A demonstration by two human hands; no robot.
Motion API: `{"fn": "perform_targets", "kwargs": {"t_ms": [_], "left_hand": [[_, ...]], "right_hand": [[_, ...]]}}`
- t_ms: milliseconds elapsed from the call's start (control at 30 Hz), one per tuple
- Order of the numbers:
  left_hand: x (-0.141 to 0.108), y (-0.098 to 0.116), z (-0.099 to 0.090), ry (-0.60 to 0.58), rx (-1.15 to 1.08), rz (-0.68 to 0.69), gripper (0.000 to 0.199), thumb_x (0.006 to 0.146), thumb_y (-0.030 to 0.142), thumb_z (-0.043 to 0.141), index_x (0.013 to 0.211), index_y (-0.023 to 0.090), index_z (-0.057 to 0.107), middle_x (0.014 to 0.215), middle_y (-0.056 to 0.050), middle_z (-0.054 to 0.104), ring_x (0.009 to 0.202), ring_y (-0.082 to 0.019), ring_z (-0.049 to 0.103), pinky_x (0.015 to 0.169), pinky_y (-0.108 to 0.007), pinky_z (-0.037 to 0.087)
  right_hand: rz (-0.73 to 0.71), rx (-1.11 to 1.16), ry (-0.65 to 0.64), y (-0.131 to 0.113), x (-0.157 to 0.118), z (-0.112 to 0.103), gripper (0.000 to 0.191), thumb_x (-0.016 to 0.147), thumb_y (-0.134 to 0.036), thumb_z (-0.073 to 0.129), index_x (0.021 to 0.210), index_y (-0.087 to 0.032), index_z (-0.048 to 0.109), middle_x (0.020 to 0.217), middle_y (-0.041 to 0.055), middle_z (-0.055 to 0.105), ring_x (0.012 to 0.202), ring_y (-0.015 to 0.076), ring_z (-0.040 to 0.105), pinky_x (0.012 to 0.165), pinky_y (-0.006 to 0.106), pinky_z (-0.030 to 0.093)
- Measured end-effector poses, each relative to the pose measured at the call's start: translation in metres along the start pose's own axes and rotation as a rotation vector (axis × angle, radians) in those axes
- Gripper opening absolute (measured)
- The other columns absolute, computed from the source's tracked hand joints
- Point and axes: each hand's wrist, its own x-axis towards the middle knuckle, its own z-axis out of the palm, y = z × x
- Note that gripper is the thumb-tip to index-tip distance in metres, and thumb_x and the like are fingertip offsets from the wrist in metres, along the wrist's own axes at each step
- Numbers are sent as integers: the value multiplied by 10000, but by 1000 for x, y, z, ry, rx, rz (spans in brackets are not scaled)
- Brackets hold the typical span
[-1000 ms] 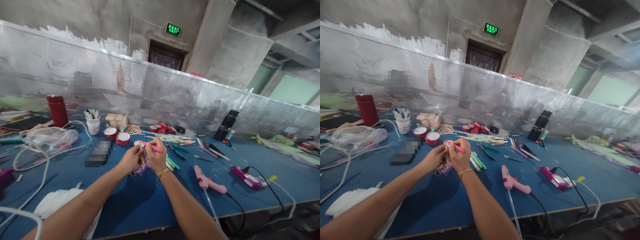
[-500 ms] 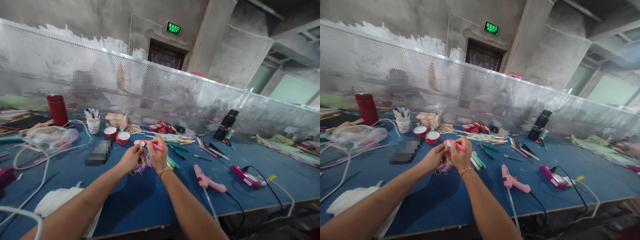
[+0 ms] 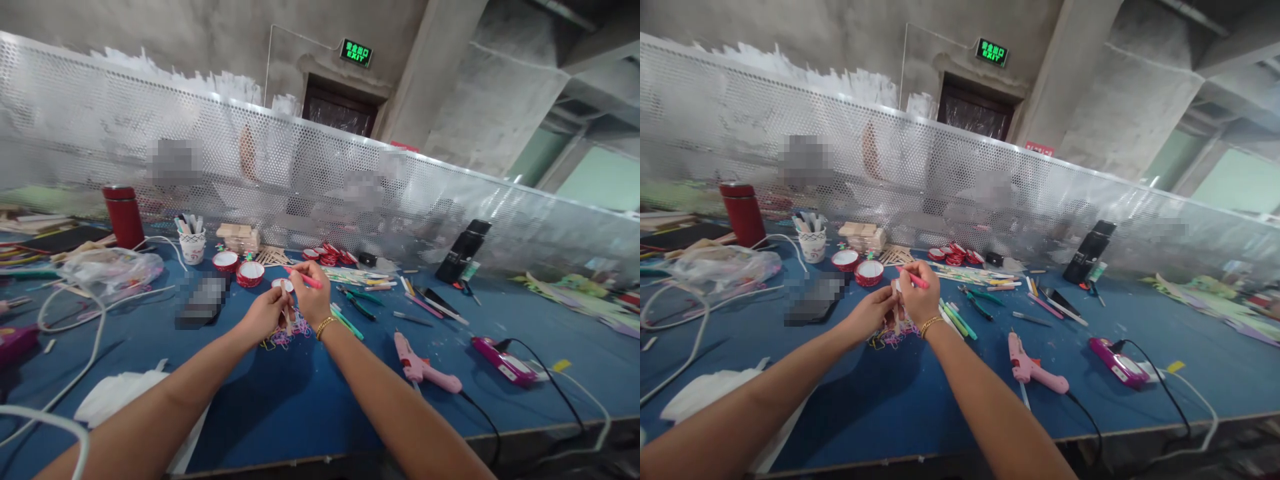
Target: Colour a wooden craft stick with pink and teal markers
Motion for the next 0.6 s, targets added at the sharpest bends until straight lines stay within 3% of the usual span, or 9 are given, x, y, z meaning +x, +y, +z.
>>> {"fn": "perform_targets", "kwargs": {"t_ms": [167, 400, 500, 600], "left_hand": [[2, -2, -1, 5, -12, -4, 277, 822, 432, 600, 736, 184, 512, 519, 13, 610, 357, -90, 490, 376, -195, 315], [5, -9, 5, 91, 26, 16, 257, 836, 414, 576, 745, 183, 508, 527, 11, 605, 356, -98, 490, 395, -210, 346], [9, 0, 13, 100, 88, 8, 217, 867, 345, 530, 725, 182, 506, 531, 4, 604, 370, -98, 498, 398, -208, 343], [24, 15, 19, 96, 142, 83, 205, 860, 297, 546, 695, 185, 502, 512, 17, 580, 392, -91, 500, 416, -199, 341]], "right_hand": [[23, 6, 63, 12, -16, -4, 115, 836, -299, 534, 799, -198, 574, 705, -7, 624, 639, 145, 587, 628, 263, 474], [-115, -152, 70, 12, -12, -12, 95, 854, -279, 535, 855, -205, 595, 782, 9, 644, 741, 165, 588, 783, 318, 452], [-122, -166, 112, 15, -7, -17, 124, 871, -304, 529, 866, -199, 595, 797, 19, 643, 743, 167, 582, 809, 335, 440], [-121, -170, 166, 17, -2, -22, 150, 879, -329, 523, 886, -197, 593, 827, 29, 642, 774, 177, 581, 820, 342, 432]]}}
